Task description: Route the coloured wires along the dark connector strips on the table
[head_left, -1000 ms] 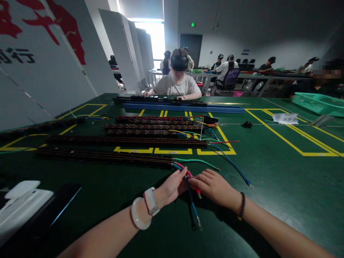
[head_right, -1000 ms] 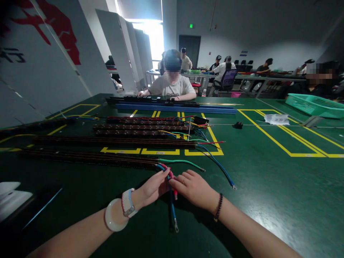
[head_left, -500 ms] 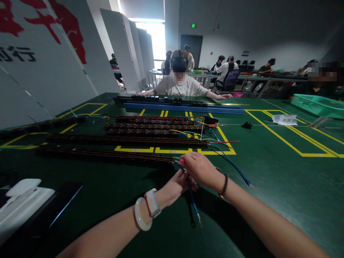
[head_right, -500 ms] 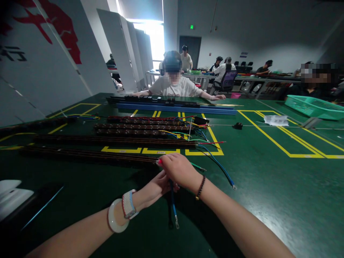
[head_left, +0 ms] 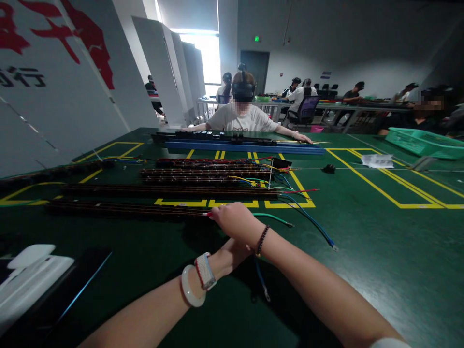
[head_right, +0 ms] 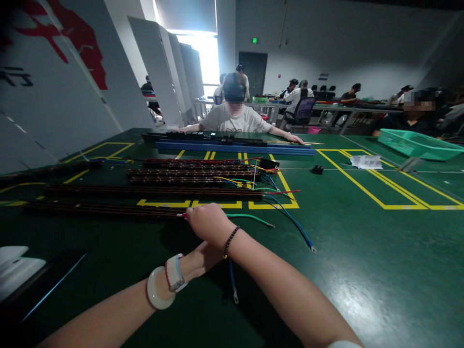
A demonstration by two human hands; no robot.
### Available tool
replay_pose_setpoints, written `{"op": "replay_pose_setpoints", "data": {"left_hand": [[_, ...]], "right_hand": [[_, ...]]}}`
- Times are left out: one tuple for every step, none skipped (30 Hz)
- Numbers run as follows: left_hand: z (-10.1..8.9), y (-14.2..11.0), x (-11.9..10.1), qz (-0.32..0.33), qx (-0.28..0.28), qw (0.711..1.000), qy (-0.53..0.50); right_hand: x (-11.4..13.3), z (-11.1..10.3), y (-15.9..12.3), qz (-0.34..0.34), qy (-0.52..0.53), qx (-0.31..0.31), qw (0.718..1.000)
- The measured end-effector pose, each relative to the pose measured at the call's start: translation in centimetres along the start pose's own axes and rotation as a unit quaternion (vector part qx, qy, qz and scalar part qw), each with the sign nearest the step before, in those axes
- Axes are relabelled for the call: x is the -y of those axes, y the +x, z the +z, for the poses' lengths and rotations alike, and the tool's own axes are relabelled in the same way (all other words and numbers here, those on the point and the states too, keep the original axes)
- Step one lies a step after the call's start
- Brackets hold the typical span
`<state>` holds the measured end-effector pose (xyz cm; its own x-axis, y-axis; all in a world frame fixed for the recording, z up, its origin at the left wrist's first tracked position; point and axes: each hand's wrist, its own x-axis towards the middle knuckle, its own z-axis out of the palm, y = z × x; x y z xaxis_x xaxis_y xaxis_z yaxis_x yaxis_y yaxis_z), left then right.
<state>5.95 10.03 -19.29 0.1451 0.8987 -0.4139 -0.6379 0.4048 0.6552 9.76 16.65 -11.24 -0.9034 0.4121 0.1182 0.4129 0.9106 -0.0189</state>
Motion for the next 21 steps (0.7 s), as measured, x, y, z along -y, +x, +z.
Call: {"op": "replay_pose_setpoints", "data": {"left_hand": [[0.4,-0.1,-0.1,0.002,0.015,1.000,0.015],[0.9,-0.1,-0.3,0.005,0.025,0.999,0.030],[1.3,-0.2,-0.4,0.006,0.027,0.999,0.040],[1.6,-0.4,-0.5,0.006,0.026,0.999,0.047],[1.9,-0.5,-0.6,0.003,0.021,0.999,0.049],[2.1,-0.7,-0.6,0.000,0.014,0.999,0.050],[2.3,-0.8,-0.6,0.002,0.008,0.998,0.055],[2.4,-1.0,-0.6,0.008,0.002,0.998,0.066],[2.5,-1.2,-0.6,0.018,-0.004,0.997,0.080],[2.6,-1.4,-0.5,0.029,-0.015,0.995,0.095],[2.7,-1.6,-0.4,0.036,-0.026,0.992,0.114],[2.7,-1.6,-0.4,0.039,-0.033,0.989,0.136],[2.8,-1.7,-0.3,0.035,-0.035,0.986,0.158],[2.7,-1.6,-0.3,0.028,-0.033,0.983,0.180],[2.7,-1.6,-0.3,0.020,-0.030,0.979,0.199],[2.5,-1.4,-0.3,0.014,-0.026,0.976,0.215],[2.4,-1.3,-0.3,0.009,-0.023,0.973,0.228],[2.3,-1.2,-0.4,0.005,-0.021,0.970,0.241],[2.1,-1.2,-0.6,-0.001,-0.020,0.966,0.258],[2.0,-1.2,-0.8,-0.008,-0.017,0.961,0.277],[1.9,-1.2,-1.1,-0.017,-0.011,0.954,0.300]], "right_hand": [[-0.8,-0.5,-0.7,0.003,0.032,-0.005,0.999],[-1.8,-0.9,-1.6,0.004,0.079,-0.012,0.997],[-2.9,-1.2,-2.6,0.002,0.140,-0.028,0.990],[-4.1,-1.3,-3.7,0.007,0.209,-0.047,0.977],[-5.3,-1.0,-4.8,0.032,0.270,-0.074,0.960],[-6.5,-0.5,-5.8,0.079,0.302,-0.110,0.944],[-7.6,0.3,-6.8,0.131,0.298,-0.141,0.935],[-8.6,1.4,-7.6,0.169,0.271,-0.157,0.935],[-9.5,2.5,-8.4,0.186,0.235,-0.153,0.942],[-10.1,3.7,-9.0,0.195,0.199,-0.140,0.950],[-10.6,4.7,-9.5,0.196,0.169,-0.127,0.958],[-10.9,5.6,-9.9,0.189,0.147,-0.114,0.964],[-11.0,6.2,-10.2,0.182,0.130,-0.106,0.969],[-11.0,6.6,-10.4,0.174,0.117,-0.101,0.973],[-11.0,6.9,-10.5,0.168,0.107,-0.098,0.975],[-10.9,6.9,-10.5,0.165,0.100,-0.098,0.976],[-10.8,6.9,-10.5,0.163,0.095,-0.097,0.977],[-10.8,6.8,-10.5,0.163,0.093,-0.098,0.977],[-10.8,6.8,-10.5,0.164,0.093,-0.099,0.977],[-10.8,6.7,-10.4,0.163,0.094,-0.101,0.977],[-10.9,6.8,-10.4,0.163,0.096,-0.103,0.977]]}}
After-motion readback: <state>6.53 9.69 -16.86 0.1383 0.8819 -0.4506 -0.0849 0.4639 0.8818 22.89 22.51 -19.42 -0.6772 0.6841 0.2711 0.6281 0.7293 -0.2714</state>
